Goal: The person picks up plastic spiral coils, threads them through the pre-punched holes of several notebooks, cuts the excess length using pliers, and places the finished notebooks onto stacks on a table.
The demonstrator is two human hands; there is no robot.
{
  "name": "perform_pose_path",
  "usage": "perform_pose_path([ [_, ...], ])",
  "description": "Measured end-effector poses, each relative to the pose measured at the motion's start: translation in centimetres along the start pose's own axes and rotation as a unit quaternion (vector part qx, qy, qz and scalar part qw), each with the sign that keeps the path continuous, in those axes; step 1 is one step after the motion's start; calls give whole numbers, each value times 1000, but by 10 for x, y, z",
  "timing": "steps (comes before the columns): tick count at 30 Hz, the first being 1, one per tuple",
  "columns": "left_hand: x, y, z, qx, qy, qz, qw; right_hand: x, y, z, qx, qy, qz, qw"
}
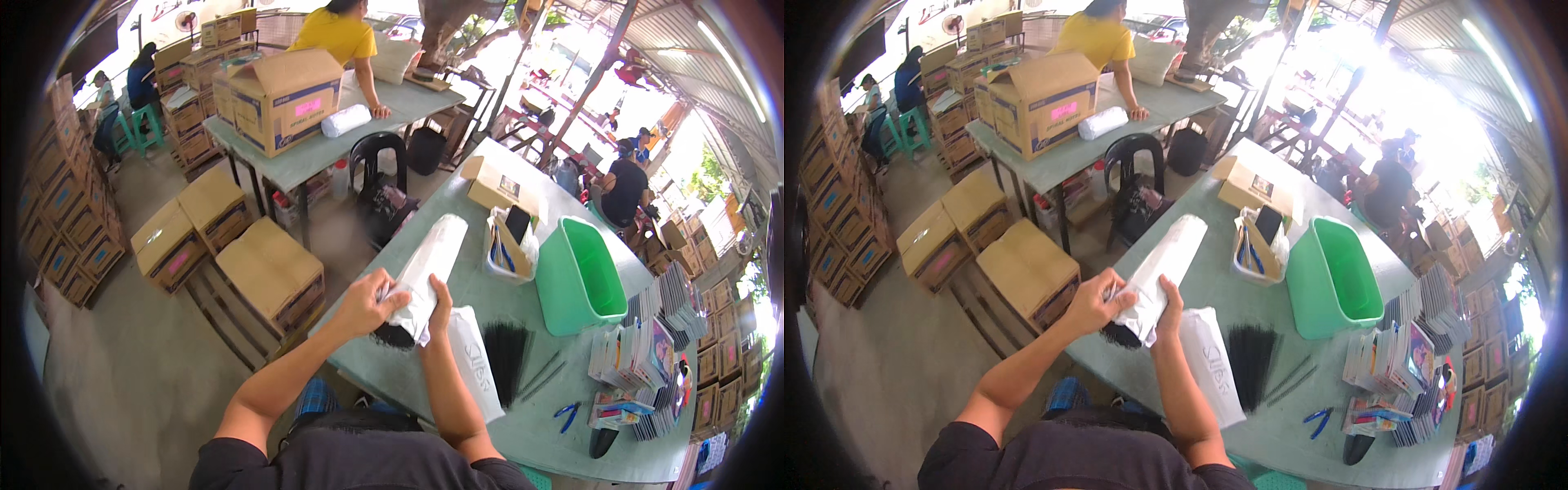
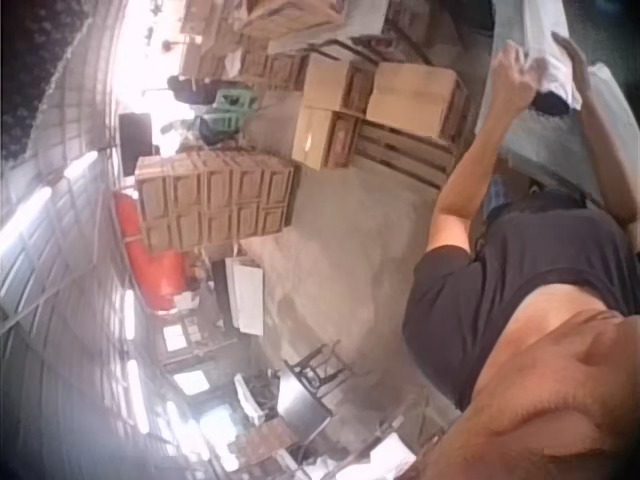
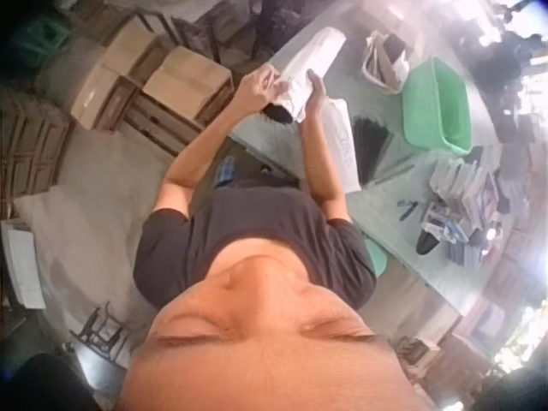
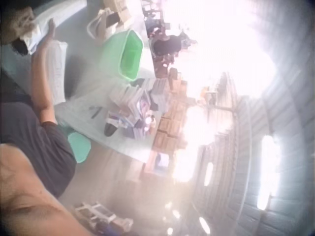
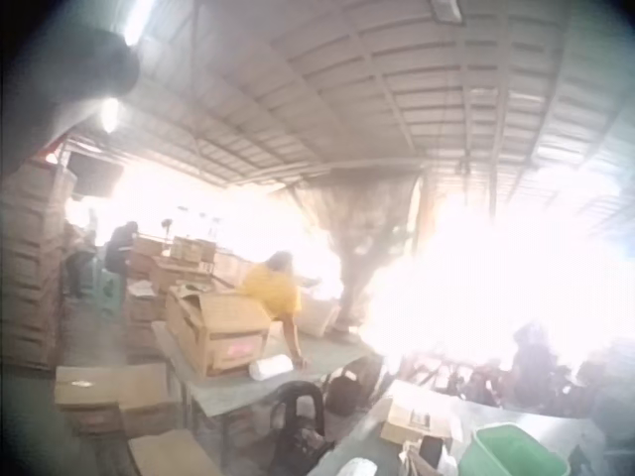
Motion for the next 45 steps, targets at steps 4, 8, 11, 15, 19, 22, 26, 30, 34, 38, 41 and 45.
perform_pose_path([
  [4,30,13,-13,22,-95,-30,995,32,3,14,5,23,16,1000],
  [8,65,23,-22,18,-139,-98,985,59,9,34,28,26,39,999],
  [11,98,22,-31,3,-201,-178,963,68,2,30,38,41,31,998],
  [15,122,-4,-99,-434,197,-269,837,71,4,37,57,120,9,991],
  [19,119,-18,-110,-251,100,-364,891,59,34,14,-19,115,102,988],
  [22,105,-33,-107,-111,-57,-423,898,52,52,18,26,72,107,991],
  [26,146,-33,-190,-357,189,-321,857,8,31,27,-13,18,10,1000],
  [30,240,13,-164,-381,218,-241,865,-30,59,15,-100,40,-57,993],
  [34,224,-4,-24,-183,-1,-477,860,-47,54,21,-162,61,-83,981],
  [38,181,-38,34,-54,-148,-591,791,-47,52,28,-221,54,-83,970],
  [41,165,-48,46,153,-240,-609,740,-41,34,22,-283,53,-69,955],
  [45,163,-38,59,198,-162,-653,713,-39,28,20,-390,99,-20,915],
])
Point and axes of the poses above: each hand's wrist, its own x-axis towards the middle knuckle, its own y-axis out of the back of the hand, z = x × y, the point moved 6 cm from there along x, towards the middle knuckle, and after that the axes turned 3 degrees about z, right-handed, at the moved point
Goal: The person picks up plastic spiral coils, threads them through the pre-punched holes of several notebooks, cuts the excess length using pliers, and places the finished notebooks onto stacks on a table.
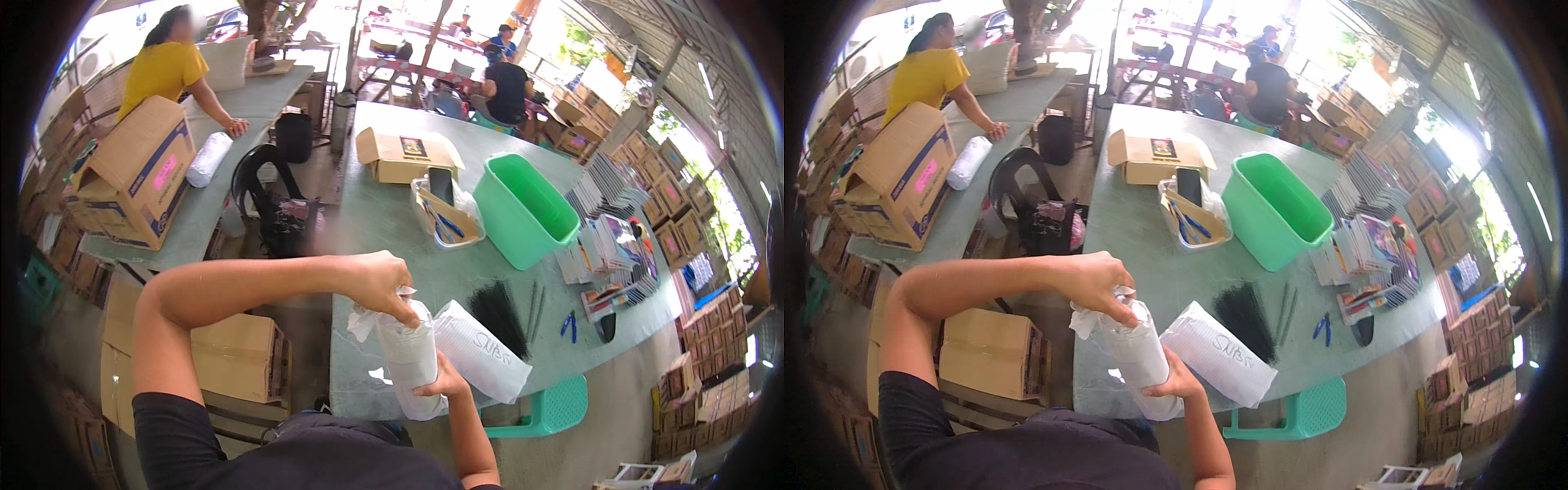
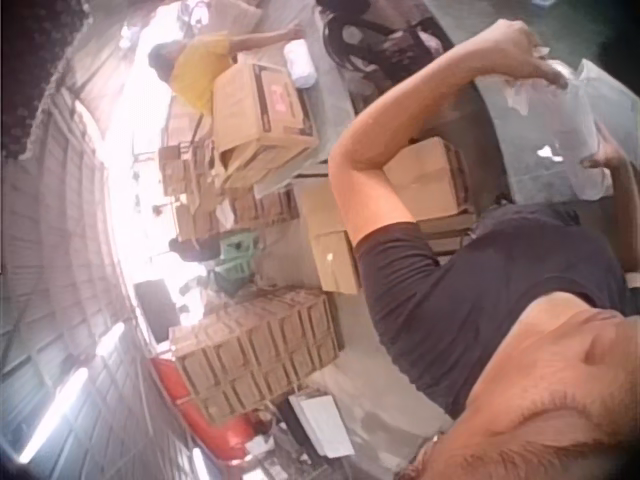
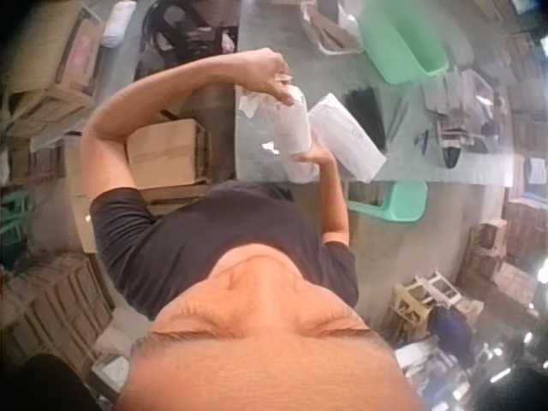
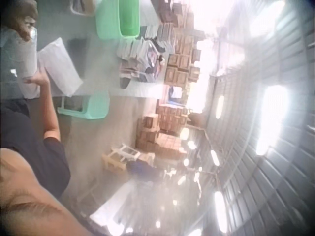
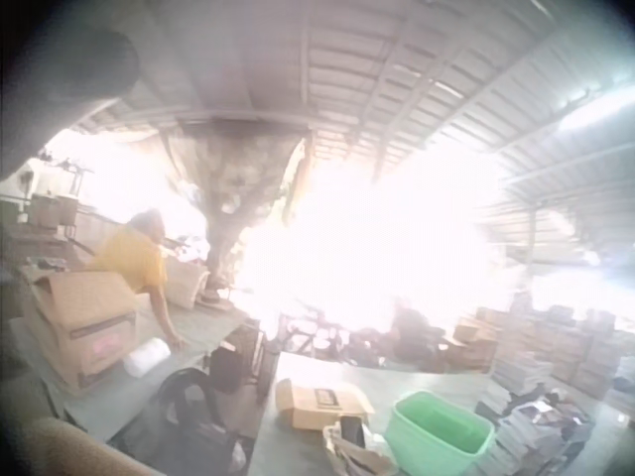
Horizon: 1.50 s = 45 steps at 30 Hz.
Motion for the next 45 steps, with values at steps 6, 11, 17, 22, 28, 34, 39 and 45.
perform_pose_path([
  [6,-2,-21,10,116,-85,112,983,8,-9,-8,11,-37,-71,997],
  [11,7,-10,50,127,-175,155,964,8,-31,21,407,-40,-377,831],
  [17,0,21,85,391,-193,237,868,10,-20,28,385,-104,-370,839],
  [22,-6,41,112,219,-241,281,903,-10,-33,52,418,-3,-506,754],
  [28,-29,95,68,195,-206,345,895,-19,-55,30,484,9,-459,745],
  [34,-61,205,-28,76,1,590,804,-61,-52,70,469,-102,-377,792],
  [39,69,48,-191,-516,87,357,774,-100,-38,100,495,-188,-165,832],
  [45,156,-63,-233,-220,254,362,869,-131,-32,100,549,-233,23,802],
])
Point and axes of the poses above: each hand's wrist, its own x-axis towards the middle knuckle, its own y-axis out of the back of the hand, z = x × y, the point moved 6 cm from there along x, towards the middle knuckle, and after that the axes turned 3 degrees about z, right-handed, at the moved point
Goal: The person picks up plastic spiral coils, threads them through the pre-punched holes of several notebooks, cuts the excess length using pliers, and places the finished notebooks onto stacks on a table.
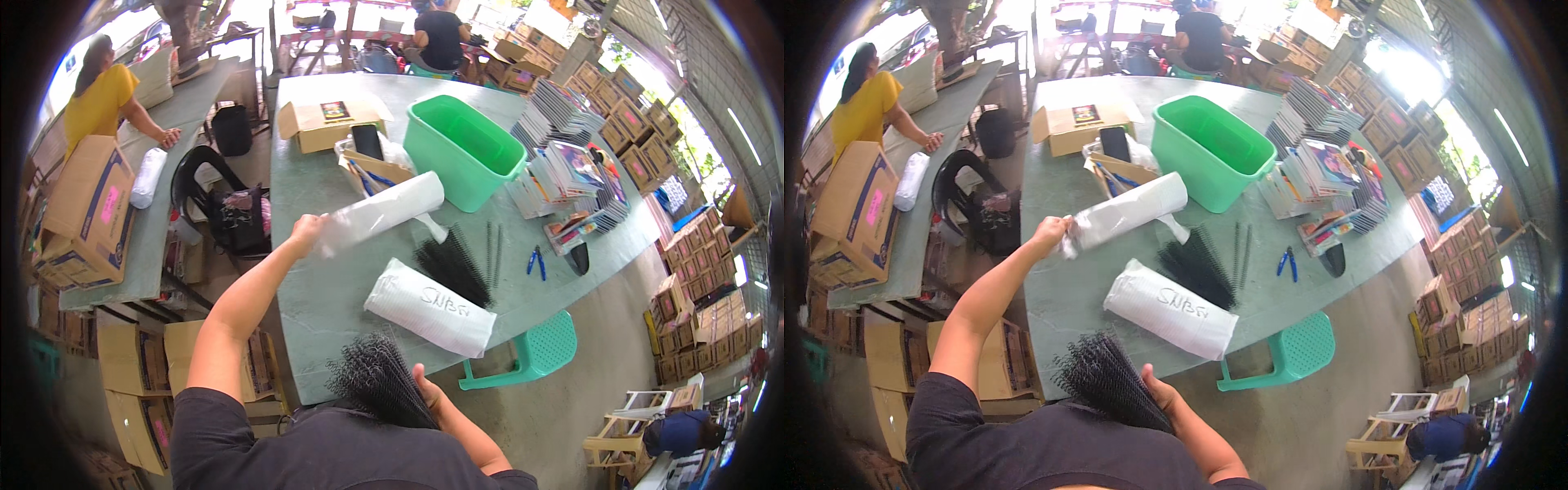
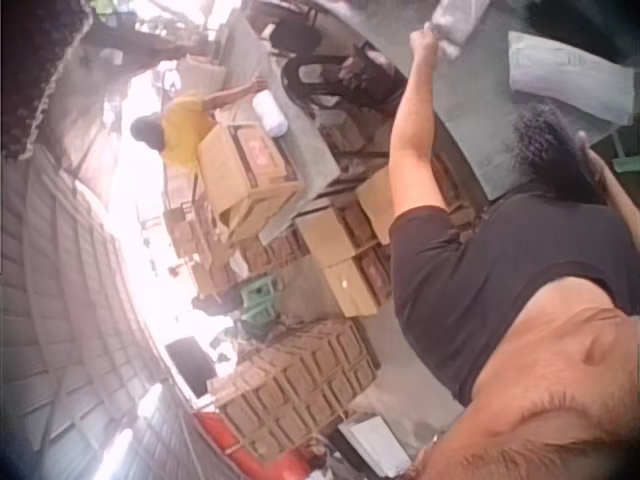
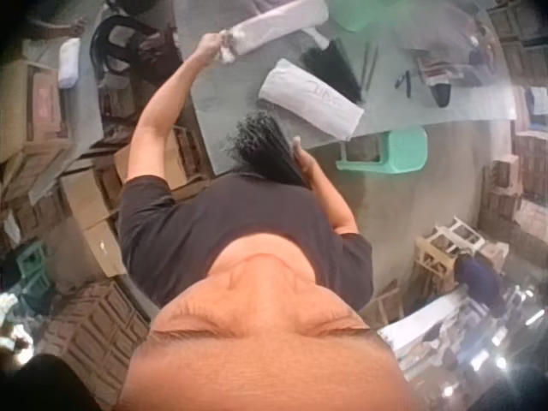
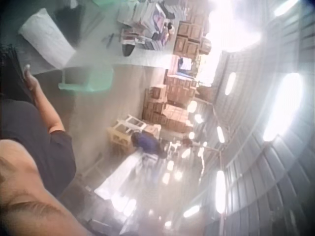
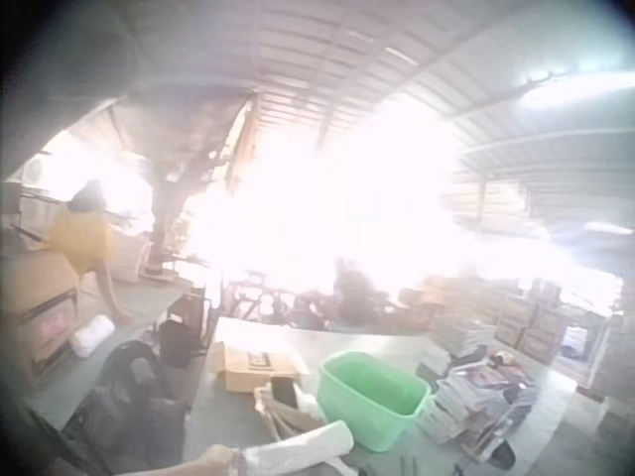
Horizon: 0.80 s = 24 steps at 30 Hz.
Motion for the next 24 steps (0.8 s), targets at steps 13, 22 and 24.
perform_pose_path([
  [13,-204,-169,184,481,-466,-418,614,-42,5,-54,-257,-58,-173,949],
  [22,-200,-156,140,482,-404,-499,597,-114,16,-87,-44,-45,-183,981],
  [24,-209,-134,134,470,-432,-478,603,-129,26,-97,-69,2,-137,988],
])
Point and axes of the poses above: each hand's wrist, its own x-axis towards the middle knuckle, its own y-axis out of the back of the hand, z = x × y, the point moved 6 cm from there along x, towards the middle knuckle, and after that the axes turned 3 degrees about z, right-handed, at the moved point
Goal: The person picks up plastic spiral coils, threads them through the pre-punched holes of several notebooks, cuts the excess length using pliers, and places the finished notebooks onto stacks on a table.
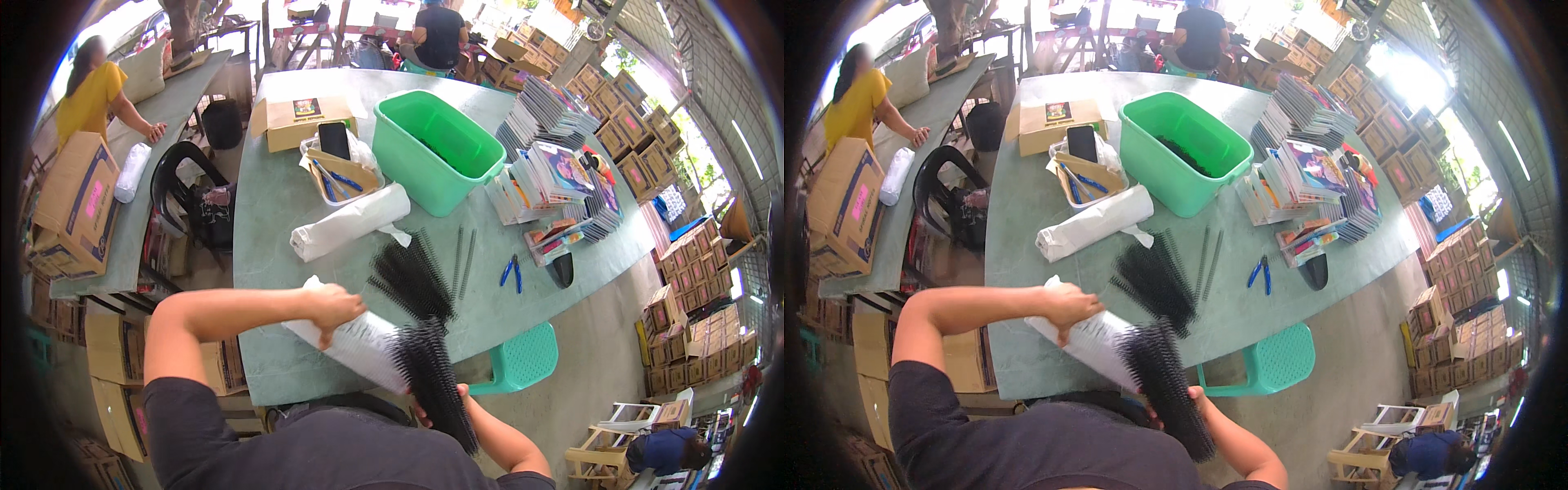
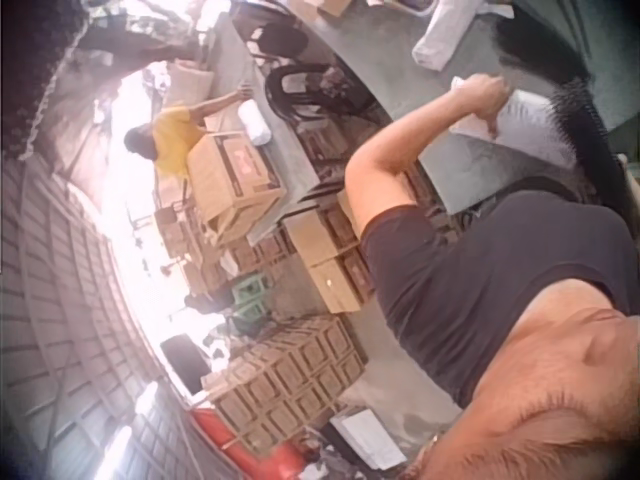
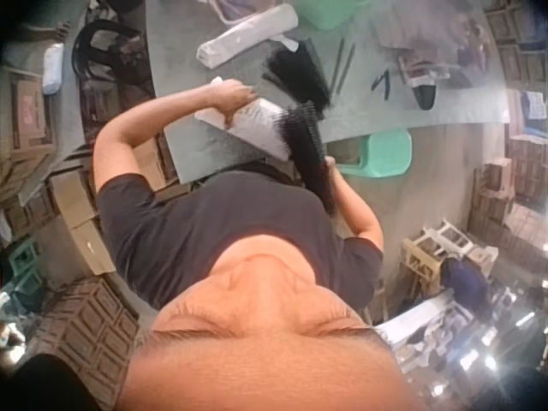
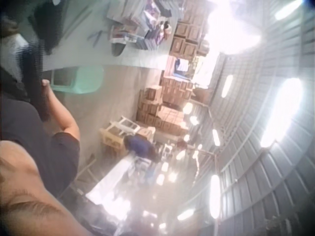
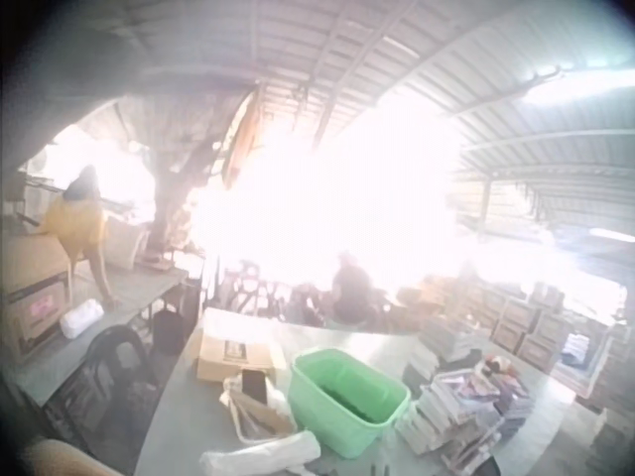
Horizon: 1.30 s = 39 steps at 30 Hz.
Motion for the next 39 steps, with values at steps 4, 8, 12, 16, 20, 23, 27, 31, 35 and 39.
perform_pose_path([
  [4,-37,-7,15,-9,-4,36,999,-15,3,-42,-22,24,57,998],
  [8,-49,-2,16,-43,19,64,997,14,-7,-104,-58,-14,60,996],
  [12,-46,-5,13,-52,14,83,995,66,21,-155,-118,-93,137,979],
  [16,-54,-15,10,-57,17,156,986,136,24,-164,-423,-105,298,849],
  [20,-76,-25,11,-72,15,329,942,159,35,-147,-681,20,355,640],
  [23,-83,-34,15,-75,35,340,937,162,37,-146,-684,39,353,637],
  [27,-83,-41,19,-76,34,325,942,168,38,-143,-680,66,357,637],
  [31,-79,-4,-24,-70,115,310,941,169,40,-137,-696,77,380,604],
  [35,-68,55,-111,15,342,453,823,164,17,-129,-751,29,360,552],
  [39,-23,39,-146,50,410,374,831,132,-19,-101,-826,-29,334,452],
])
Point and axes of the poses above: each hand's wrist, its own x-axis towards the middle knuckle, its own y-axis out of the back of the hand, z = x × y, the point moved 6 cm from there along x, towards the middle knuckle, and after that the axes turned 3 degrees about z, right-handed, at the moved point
